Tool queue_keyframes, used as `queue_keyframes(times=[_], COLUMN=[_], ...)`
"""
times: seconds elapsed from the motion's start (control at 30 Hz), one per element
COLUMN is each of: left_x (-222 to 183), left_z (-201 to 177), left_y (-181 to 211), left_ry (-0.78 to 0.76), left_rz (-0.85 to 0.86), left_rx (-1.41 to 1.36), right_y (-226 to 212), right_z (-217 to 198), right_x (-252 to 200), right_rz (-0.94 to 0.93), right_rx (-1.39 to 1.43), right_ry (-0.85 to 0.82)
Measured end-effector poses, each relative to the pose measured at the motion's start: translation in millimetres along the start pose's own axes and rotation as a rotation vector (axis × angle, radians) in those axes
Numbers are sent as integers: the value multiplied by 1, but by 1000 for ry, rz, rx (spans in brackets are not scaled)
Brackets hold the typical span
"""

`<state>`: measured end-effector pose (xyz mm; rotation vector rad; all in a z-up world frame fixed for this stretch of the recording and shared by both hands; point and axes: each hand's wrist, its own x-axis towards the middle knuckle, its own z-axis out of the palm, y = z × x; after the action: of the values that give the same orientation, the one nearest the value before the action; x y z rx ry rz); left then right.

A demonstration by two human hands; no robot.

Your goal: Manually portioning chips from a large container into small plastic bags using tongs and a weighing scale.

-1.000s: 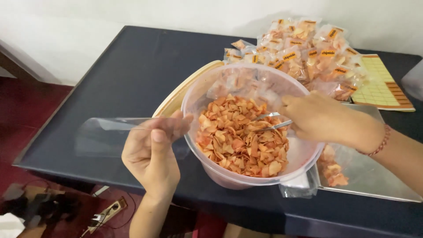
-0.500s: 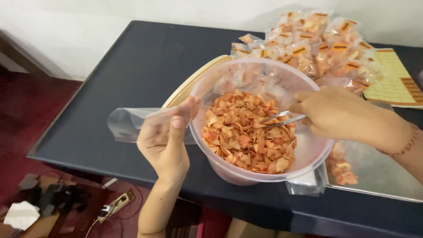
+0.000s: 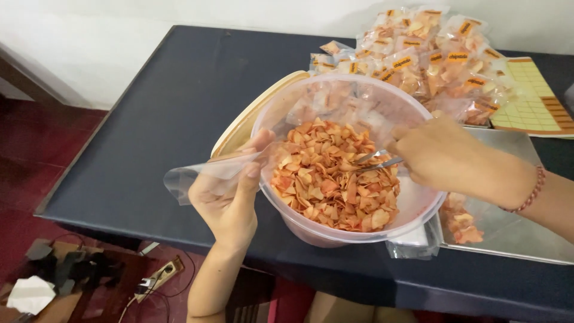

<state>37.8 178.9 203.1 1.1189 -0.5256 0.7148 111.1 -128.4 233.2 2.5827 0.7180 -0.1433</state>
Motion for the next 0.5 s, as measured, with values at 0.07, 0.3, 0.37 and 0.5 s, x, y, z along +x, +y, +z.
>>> queue_keyframes(times=[0.07,0.3,0.37,0.5], left_x=[1,6,6,9], left_z=[1,3,3,9], left_y=[-1,-10,-12,-8], left_ry=[2,-51,-56,-85], left_rz=[-14,28,1,-81], left_rx=[7,130,203,345], right_y=[-1,-1,-2,-8], right_z=[2,-2,-8,-37], right_x=[1,-2,-6,-16], right_rz=[-12,-2,-4,23], right_rx=[-1,40,38,83], right_ry=[52,26,39,-20])
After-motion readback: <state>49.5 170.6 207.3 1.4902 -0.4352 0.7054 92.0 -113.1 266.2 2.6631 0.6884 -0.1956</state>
